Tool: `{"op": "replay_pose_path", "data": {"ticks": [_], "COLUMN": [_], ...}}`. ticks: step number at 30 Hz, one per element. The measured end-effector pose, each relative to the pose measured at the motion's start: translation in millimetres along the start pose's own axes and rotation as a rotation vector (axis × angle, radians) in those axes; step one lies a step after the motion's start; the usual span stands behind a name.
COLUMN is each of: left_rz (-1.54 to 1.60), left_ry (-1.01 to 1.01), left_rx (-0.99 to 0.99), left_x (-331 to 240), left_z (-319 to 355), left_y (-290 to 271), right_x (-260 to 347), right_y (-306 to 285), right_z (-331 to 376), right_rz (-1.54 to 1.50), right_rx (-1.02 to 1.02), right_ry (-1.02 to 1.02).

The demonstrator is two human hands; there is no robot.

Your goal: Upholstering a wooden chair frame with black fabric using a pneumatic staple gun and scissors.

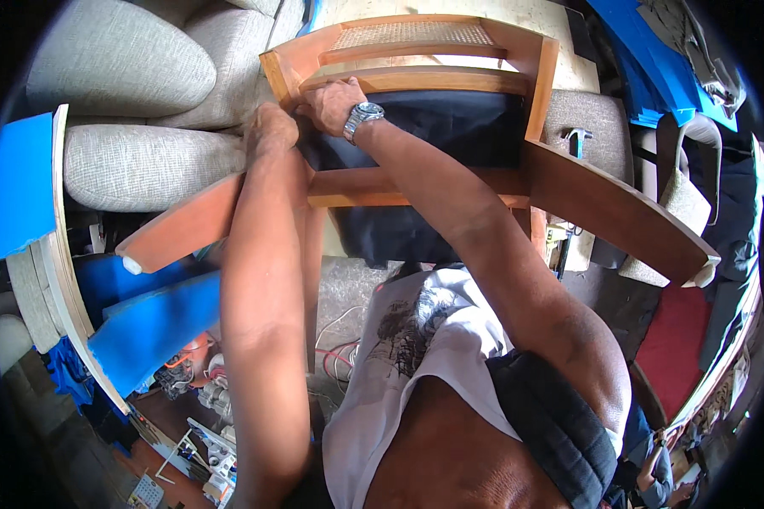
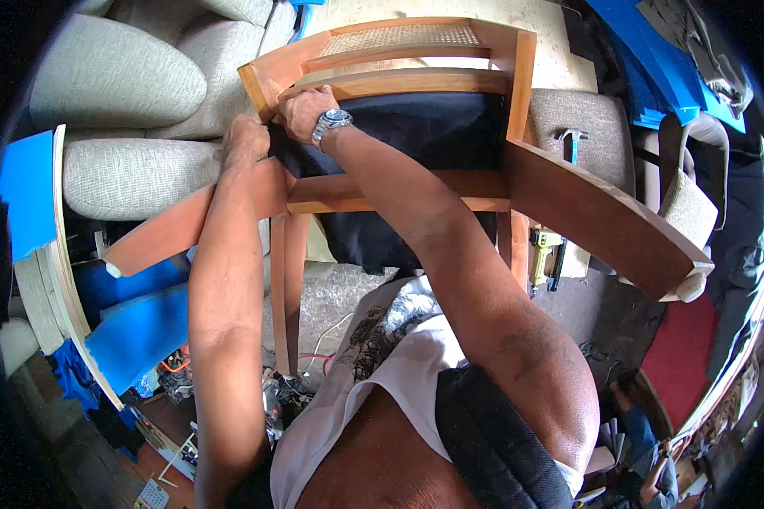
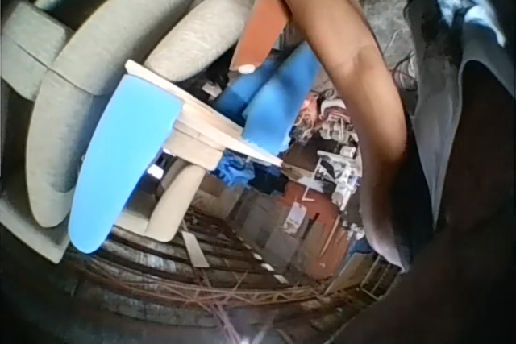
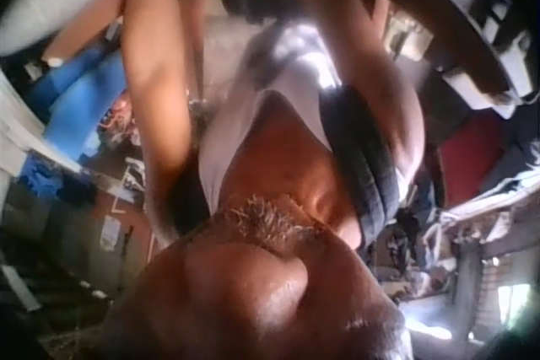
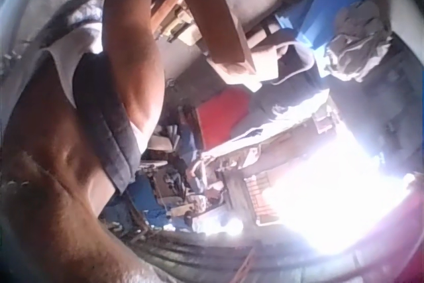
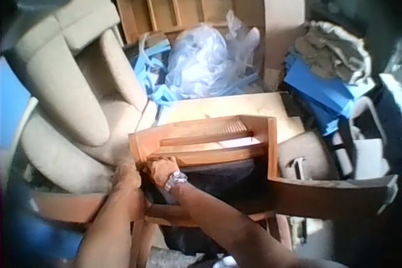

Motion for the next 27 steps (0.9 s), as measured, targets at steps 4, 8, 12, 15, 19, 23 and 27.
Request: {"op": "replay_pose_path", "data": {"ticks": [4, 8, 12, 15, 19, 23, 27], "left_rz": [-0.039, -0.025, 0.028, 0.016, -0.035, -0.047, -0.079], "left_ry": [-0.091, -0.172, -0.193, -0.187, -0.198, -0.198, -0.177], "left_rx": [0.051, 0.039, 0.015, -0.01, 0.037, 0.021, 0.035], "left_x": [5, -1, -9, -6, -1, -2, 2], "left_z": [-4, 5, 7, 3, -2, 1, -2], "left_y": [16, 21, 13, 12, 20, 7, 2], "right_x": [-10, -48, -96, -100, -62, -25, -10], "right_y": [-4, -59, -91, -86, -72, -44, -12], "right_z": [20, 82, 125, 131, 112, 64, 25], "right_rz": [0.052, 0.022, 0.035, 0.024, 0.057, 0.076, 0.108], "right_rx": [-0.193, -0.556, -0.704, -0.709, -0.673, -0.46, -0.042], "right_ry": [-0.08, -0.024, 0.047, 0.037, -0.029, -0.16, -0.068]}}
Point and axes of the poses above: each hand's wrist, its own z-axis away from the middle knuckle, its own y-axis out of the palm, x = y × z, the point moved 7 cm from there along -z, towards the middle knuckle, and after that the axes turned 6 degrees about -z, right-handed, at the moved point
